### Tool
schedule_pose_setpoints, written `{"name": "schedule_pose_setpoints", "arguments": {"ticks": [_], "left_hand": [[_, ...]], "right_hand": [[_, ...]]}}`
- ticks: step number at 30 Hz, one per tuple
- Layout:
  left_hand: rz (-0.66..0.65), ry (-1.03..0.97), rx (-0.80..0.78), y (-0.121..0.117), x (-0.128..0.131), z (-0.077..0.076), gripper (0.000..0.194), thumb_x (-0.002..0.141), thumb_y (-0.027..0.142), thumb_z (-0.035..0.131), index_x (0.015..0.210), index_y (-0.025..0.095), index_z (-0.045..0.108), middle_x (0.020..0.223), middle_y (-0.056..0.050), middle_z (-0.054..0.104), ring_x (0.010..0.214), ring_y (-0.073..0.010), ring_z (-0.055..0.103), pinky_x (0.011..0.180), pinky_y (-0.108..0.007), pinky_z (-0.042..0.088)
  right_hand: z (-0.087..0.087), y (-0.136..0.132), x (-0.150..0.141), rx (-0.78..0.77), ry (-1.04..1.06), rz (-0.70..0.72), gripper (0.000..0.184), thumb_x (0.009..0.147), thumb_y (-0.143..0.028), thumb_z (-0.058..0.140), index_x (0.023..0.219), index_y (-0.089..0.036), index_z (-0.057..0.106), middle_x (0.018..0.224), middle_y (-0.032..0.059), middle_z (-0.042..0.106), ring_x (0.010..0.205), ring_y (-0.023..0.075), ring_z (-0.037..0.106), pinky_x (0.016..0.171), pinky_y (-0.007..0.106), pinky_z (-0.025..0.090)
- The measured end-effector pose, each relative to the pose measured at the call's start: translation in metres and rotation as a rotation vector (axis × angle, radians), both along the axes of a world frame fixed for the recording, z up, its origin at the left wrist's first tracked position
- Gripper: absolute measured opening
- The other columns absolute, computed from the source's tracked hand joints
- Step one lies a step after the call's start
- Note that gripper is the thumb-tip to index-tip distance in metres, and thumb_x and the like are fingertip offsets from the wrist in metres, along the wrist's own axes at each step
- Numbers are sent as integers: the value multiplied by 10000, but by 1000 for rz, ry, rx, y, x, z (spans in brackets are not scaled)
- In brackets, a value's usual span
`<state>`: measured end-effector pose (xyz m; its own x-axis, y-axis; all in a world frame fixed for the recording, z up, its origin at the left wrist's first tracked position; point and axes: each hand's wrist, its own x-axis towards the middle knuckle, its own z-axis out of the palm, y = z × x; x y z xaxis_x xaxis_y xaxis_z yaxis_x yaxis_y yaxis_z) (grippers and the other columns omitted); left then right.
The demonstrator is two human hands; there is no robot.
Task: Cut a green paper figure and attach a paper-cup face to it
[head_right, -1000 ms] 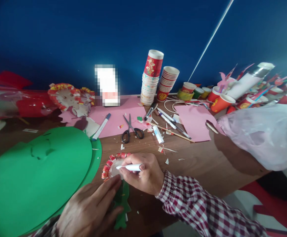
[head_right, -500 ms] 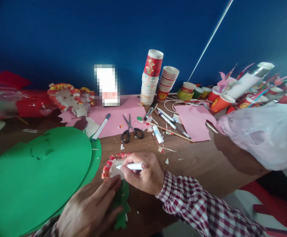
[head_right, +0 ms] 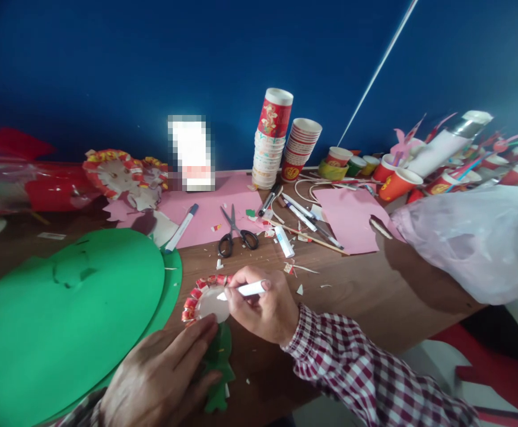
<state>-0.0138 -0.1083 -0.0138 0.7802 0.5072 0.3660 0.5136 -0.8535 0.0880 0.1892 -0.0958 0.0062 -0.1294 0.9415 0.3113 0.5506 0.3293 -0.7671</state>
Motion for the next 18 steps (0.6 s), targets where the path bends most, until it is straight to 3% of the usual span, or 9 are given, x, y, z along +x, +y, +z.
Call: {"name": "schedule_pose_setpoints", "arguments": {"ticks": [18], "left_hand": [[-25,-8,39,2,-2,-4,405,856,374,472,1067,64,625,1086,-132,648,838,-232,636,664,-350,553]], "right_hand": [[0,2,1,32,-29,-35,69,814,-203,536,760,-168,561,607,-2,634,477,79,544,450,169,415]]}}
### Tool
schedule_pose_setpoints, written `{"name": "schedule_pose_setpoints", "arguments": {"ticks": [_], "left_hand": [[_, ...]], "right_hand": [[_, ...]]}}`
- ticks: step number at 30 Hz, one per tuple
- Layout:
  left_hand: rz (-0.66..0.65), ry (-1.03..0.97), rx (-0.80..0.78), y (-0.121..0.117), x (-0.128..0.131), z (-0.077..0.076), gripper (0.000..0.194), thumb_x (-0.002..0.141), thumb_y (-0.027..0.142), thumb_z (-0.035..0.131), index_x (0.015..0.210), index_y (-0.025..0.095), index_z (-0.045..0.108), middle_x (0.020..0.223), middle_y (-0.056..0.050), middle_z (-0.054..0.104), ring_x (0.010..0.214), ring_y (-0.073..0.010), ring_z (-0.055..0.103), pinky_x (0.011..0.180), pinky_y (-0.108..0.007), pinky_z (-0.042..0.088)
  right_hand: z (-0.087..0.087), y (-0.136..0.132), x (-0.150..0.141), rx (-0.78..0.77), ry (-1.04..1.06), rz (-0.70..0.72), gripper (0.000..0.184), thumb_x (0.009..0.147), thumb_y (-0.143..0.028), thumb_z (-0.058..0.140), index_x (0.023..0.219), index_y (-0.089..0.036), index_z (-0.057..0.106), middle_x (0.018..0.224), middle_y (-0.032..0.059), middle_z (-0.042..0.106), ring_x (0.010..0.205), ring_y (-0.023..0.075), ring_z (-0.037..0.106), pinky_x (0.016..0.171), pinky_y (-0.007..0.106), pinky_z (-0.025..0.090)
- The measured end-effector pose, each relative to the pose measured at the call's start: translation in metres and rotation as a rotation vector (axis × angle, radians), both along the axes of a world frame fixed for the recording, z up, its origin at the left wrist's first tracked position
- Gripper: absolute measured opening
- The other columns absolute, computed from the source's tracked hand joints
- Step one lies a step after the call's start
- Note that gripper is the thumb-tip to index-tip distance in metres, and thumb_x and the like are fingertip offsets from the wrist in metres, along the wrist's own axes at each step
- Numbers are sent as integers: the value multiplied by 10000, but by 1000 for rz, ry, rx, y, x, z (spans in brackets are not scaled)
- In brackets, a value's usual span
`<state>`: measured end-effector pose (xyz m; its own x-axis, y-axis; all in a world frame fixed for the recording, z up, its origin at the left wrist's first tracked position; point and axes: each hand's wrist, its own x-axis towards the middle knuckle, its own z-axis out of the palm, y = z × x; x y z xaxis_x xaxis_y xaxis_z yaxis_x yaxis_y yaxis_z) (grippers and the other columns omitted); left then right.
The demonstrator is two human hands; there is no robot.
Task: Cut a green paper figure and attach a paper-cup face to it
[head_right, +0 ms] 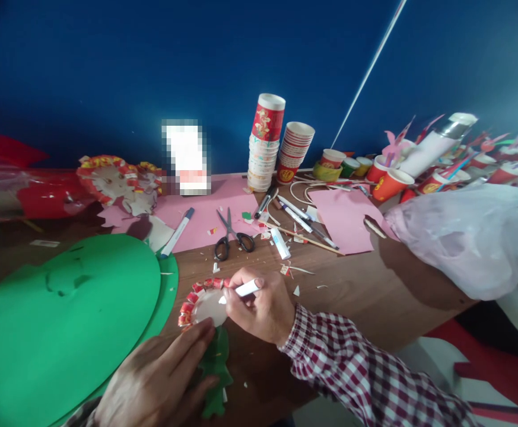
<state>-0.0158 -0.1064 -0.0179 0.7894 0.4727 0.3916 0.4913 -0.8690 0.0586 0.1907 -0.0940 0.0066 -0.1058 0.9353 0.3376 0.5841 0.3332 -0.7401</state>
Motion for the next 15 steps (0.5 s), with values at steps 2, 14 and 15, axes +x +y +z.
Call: {"name": "schedule_pose_setpoints", "arguments": {"ticks": [2,14,15], "left_hand": [[4,-1,0,0,0,0,397,852,363,479,1066,63,626,1088,-133,648,835,-233,637,663,-353,554],[-1,-7,0,0,1,-2,394,860,354,467,1072,61,621,1092,-137,644,837,-231,635,665,-355,550],[-2,-9,-2,0,1,-2,393,858,355,470,1069,60,623,1090,-137,645,837,-232,635,666,-357,551]], "right_hand": [[0,0,0,11,-4,-9,67,813,-200,537,762,-168,564,597,-9,623,470,76,535,455,171,415],[0,-1,0,-4,-5,-4,63,802,-195,542,750,-166,563,608,-8,629,484,76,535,472,175,405],[-1,-1,0,-4,-7,-4,64,802,-194,542,749,-166,563,607,-8,627,483,76,533,473,176,404]]}}
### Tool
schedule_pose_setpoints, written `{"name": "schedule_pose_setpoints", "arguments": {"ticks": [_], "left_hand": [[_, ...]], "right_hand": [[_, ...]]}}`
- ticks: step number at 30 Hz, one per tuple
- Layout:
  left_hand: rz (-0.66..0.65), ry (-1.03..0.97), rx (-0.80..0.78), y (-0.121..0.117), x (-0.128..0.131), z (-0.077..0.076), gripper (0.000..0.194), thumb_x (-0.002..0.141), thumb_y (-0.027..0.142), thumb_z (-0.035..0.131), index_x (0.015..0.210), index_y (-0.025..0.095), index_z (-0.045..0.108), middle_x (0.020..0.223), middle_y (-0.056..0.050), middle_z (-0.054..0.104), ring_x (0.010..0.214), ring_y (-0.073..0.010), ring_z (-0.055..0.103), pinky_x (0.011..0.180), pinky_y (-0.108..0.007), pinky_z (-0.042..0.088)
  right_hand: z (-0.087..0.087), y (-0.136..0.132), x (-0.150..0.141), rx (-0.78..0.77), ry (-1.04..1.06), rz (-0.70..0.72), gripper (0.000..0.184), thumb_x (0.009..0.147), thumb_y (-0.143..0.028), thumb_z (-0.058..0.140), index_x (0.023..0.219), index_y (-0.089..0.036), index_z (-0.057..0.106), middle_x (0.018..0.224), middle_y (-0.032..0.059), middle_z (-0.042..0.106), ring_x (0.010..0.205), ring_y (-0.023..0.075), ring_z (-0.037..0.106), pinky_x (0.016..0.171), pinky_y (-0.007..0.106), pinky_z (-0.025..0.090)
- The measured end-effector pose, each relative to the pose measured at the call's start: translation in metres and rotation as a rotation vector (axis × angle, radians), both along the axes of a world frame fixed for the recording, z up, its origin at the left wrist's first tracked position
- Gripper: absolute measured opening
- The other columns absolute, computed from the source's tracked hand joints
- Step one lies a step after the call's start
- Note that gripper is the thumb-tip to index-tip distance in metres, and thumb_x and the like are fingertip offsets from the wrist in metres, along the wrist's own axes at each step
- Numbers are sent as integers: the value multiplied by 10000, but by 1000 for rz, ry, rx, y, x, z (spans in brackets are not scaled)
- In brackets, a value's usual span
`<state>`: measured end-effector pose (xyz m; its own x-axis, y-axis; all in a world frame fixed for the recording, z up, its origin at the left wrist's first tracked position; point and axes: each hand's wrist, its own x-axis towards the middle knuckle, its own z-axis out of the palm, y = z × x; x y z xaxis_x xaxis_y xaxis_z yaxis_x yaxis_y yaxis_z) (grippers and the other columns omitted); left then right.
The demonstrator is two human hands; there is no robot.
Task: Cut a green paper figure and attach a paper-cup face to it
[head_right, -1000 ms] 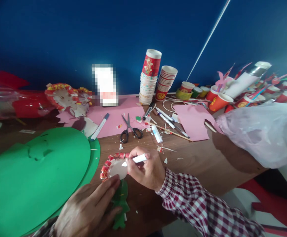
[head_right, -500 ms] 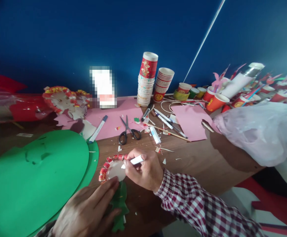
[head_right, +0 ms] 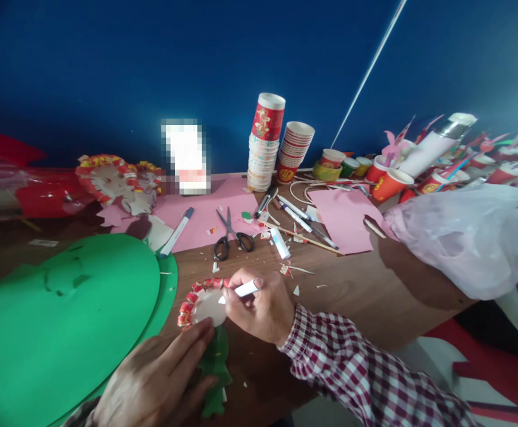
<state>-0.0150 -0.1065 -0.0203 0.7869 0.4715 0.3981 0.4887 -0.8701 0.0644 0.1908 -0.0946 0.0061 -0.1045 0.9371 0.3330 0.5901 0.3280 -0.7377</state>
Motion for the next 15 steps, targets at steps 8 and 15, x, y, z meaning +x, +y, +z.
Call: {"name": "schedule_pose_setpoints", "arguments": {"ticks": [8,15], "left_hand": [[12,-1,-3,-1,-2,-2,412,857,376,468,1071,61,625,1096,-128,647,829,-229,635,662,-358,559],[7,9,-15,-1,-2,0,416,851,378,480,1074,57,624,1098,-132,646,848,-235,633,675,-364,564]], "right_hand": [[-1,0,0,-22,7,-9,71,804,-204,544,753,-161,568,576,-15,604,464,73,516,461,178,392],[-1,0,0,-8,2,-13,69,804,-206,549,755,-163,570,573,-20,603,463,67,516,463,173,392]]}}
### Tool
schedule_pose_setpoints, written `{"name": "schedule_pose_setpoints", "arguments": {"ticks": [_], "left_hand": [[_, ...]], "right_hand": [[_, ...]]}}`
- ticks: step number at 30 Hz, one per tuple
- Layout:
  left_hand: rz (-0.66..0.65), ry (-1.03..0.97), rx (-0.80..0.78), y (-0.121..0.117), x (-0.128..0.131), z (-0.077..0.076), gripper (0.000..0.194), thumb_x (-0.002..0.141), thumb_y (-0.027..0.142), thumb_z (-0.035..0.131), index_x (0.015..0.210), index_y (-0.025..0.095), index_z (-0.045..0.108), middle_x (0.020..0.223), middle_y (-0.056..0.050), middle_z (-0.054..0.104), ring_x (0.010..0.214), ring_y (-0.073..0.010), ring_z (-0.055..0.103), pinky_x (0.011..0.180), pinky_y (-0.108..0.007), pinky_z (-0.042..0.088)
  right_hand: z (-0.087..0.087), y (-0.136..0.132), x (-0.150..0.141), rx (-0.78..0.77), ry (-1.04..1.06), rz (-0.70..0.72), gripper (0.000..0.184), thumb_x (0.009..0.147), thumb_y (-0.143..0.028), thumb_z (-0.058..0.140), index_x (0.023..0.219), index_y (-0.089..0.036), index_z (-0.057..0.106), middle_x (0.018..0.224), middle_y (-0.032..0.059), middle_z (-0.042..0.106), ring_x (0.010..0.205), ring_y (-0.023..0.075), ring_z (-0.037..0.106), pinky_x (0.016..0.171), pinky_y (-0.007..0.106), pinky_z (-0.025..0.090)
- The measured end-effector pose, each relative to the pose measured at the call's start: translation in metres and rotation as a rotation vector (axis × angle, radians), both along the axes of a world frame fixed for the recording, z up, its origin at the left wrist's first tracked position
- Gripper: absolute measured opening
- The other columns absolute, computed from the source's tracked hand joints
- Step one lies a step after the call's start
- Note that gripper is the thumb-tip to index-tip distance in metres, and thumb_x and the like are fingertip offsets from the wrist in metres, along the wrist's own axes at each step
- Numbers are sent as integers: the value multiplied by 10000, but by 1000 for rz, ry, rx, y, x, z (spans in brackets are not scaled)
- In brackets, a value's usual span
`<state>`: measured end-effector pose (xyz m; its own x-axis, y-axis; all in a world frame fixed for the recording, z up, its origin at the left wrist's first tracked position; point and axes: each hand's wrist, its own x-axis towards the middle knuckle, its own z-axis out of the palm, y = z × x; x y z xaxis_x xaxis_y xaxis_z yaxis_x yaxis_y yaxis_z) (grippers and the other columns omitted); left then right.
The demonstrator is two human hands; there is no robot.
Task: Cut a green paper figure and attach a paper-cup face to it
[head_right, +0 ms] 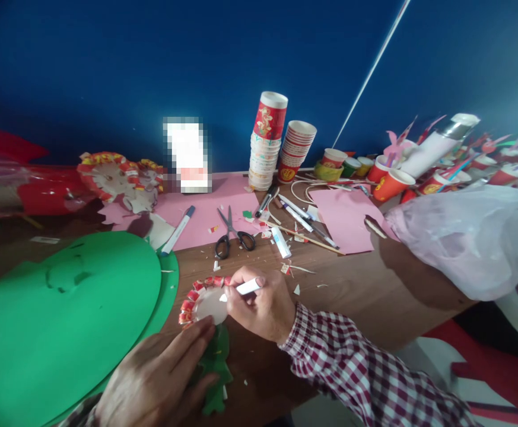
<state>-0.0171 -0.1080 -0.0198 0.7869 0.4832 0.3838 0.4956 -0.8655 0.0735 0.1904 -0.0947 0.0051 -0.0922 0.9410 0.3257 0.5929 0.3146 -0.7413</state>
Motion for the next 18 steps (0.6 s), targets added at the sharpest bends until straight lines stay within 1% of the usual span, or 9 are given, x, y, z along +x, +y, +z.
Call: {"name": "schedule_pose_setpoints", "arguments": {"ticks": [10,18], "left_hand": [[4,-4,10,-1,0,-1,421,857,388,464,1069,64,628,1095,-125,650,843,-235,636,674,-354,560],[9,5,16,0,2,2,405,847,370,488,1068,61,628,1091,-132,650,830,-234,638,672,-359,563]], "right_hand": [[1,1,0,5,7,9,73,809,-200,540,758,-160,575,573,-17,611,456,67,515,453,172,391],[1,1,1,-4,3,5,70,808,-204,543,767,-158,578,599,-8,628,482,75,541,473,177,413]]}}
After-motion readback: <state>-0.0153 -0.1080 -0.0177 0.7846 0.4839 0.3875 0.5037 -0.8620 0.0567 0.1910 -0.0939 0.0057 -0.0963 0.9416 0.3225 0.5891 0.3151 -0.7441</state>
